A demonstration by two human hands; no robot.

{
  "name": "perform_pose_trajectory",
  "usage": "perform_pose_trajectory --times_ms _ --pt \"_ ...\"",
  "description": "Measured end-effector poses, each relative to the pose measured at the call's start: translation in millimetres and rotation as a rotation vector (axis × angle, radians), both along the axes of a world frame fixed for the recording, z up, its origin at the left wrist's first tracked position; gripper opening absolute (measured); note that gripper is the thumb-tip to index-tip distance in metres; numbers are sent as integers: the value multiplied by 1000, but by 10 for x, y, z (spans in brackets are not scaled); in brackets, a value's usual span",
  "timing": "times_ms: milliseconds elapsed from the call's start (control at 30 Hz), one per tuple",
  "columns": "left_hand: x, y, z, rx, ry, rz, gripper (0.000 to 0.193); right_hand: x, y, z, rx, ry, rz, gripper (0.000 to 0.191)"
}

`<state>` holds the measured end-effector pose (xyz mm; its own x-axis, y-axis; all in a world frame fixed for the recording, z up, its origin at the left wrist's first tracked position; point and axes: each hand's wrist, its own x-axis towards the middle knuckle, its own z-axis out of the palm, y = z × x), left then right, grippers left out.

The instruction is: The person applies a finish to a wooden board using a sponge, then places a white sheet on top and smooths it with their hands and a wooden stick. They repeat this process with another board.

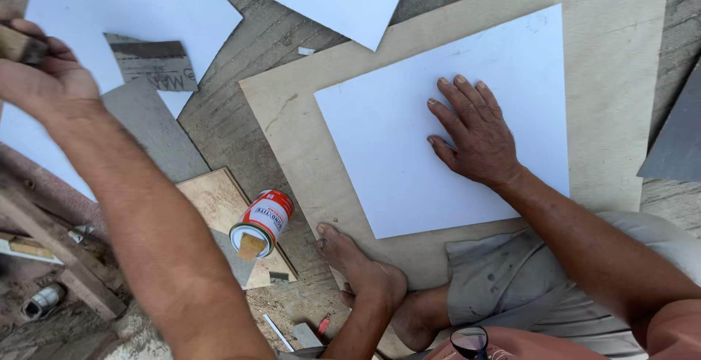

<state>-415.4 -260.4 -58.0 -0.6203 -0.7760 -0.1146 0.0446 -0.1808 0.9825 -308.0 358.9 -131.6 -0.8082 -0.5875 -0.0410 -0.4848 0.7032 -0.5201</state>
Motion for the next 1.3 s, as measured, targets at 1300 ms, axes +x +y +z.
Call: perform_pose_trajectory --times_ms 1300 --pt "2577 3897 -618 99 -165 -142 78 192 -99 -77 86 -50 91 88"
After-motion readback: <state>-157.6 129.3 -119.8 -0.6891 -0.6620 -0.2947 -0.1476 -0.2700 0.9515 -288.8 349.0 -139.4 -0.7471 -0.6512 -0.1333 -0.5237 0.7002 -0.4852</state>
